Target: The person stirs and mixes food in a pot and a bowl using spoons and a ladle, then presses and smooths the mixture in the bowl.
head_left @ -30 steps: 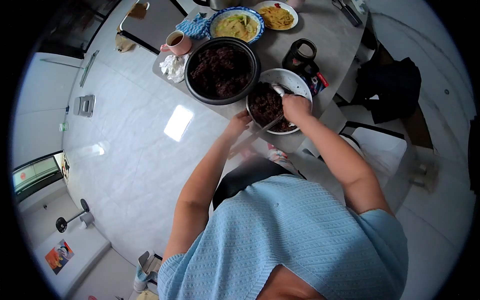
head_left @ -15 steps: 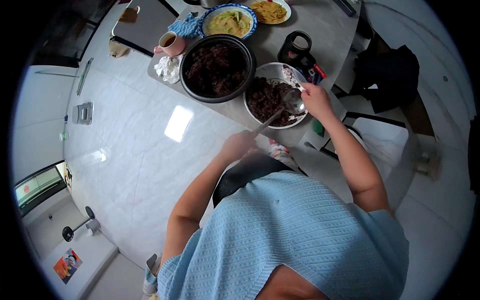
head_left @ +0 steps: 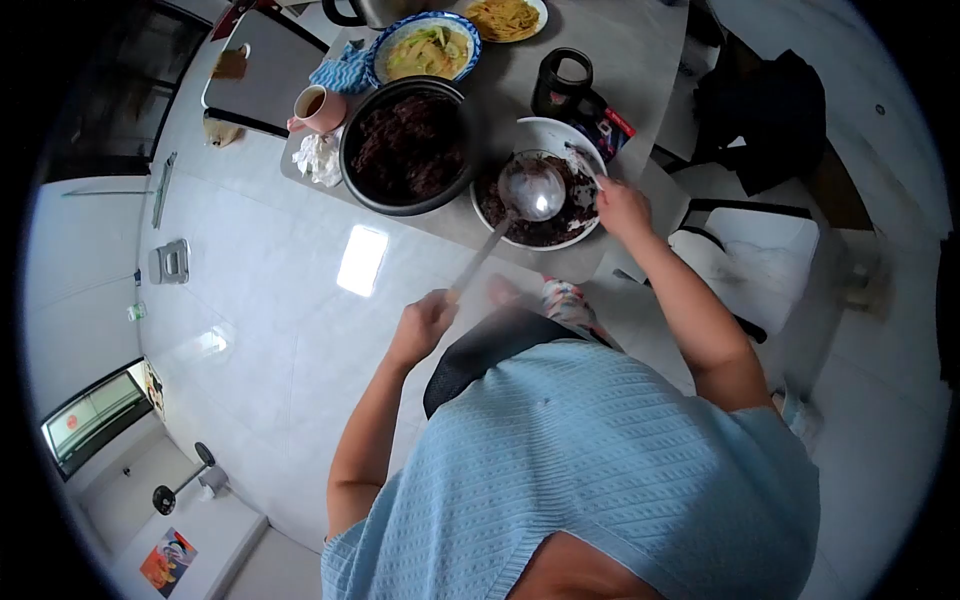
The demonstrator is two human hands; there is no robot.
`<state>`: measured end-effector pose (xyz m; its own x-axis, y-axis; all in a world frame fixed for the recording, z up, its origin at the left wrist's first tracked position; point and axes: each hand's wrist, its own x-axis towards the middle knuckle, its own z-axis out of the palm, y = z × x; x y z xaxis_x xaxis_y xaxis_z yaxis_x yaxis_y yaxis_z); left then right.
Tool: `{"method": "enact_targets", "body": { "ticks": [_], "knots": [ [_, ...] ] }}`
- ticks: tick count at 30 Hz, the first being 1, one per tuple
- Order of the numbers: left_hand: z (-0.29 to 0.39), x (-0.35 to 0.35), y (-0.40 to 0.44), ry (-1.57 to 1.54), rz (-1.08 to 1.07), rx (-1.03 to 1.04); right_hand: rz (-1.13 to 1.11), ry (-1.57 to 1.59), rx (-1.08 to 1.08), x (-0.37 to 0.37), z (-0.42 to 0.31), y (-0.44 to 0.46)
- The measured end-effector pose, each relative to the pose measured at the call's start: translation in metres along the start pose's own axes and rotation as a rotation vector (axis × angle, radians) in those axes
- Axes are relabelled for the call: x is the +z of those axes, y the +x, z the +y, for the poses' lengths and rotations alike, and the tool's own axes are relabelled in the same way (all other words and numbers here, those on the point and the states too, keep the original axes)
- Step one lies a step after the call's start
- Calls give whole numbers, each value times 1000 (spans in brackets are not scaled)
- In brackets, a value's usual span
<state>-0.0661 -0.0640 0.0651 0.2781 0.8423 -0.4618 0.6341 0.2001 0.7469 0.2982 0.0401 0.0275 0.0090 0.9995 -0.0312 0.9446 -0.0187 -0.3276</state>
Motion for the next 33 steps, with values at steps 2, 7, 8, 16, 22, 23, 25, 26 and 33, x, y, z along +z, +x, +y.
{"method": "enact_targets", "body": {
  "ticks": [2, 7, 8, 16, 22, 23, 25, 26, 33],
  "knots": [
    [-7, -2, 0, -133, 15, -15, -108, -90, -2, 11, -12, -4],
    [14, -17, 6, -272, 30, -74, -274, -303, -268, 30, -55, -45],
    [16, -18, 9, -315, 44, -73, -263, -280, -272, 35, -51, -48],
    [32, -24, 21, -371, 63, -24, -95, -217, -147, -6, -37, -4],
    [33, -21, 27, -382, 57, -3, -231, -319, -259, 27, -57, -18],
    [34, -20, 27, -383, 53, -4, -232, -289, -272, 31, -59, -25],
    [35, -21, 29, -391, 23, -16, -279, -333, -264, 24, -61, -28],
    [36, -21, 30, -390, 22, -12, -253, -293, -243, 16, -57, -25],
    [36, -18, 34, -401, 30, -9, -150, -315, -135, 5, -22, -12]
  ]
}}
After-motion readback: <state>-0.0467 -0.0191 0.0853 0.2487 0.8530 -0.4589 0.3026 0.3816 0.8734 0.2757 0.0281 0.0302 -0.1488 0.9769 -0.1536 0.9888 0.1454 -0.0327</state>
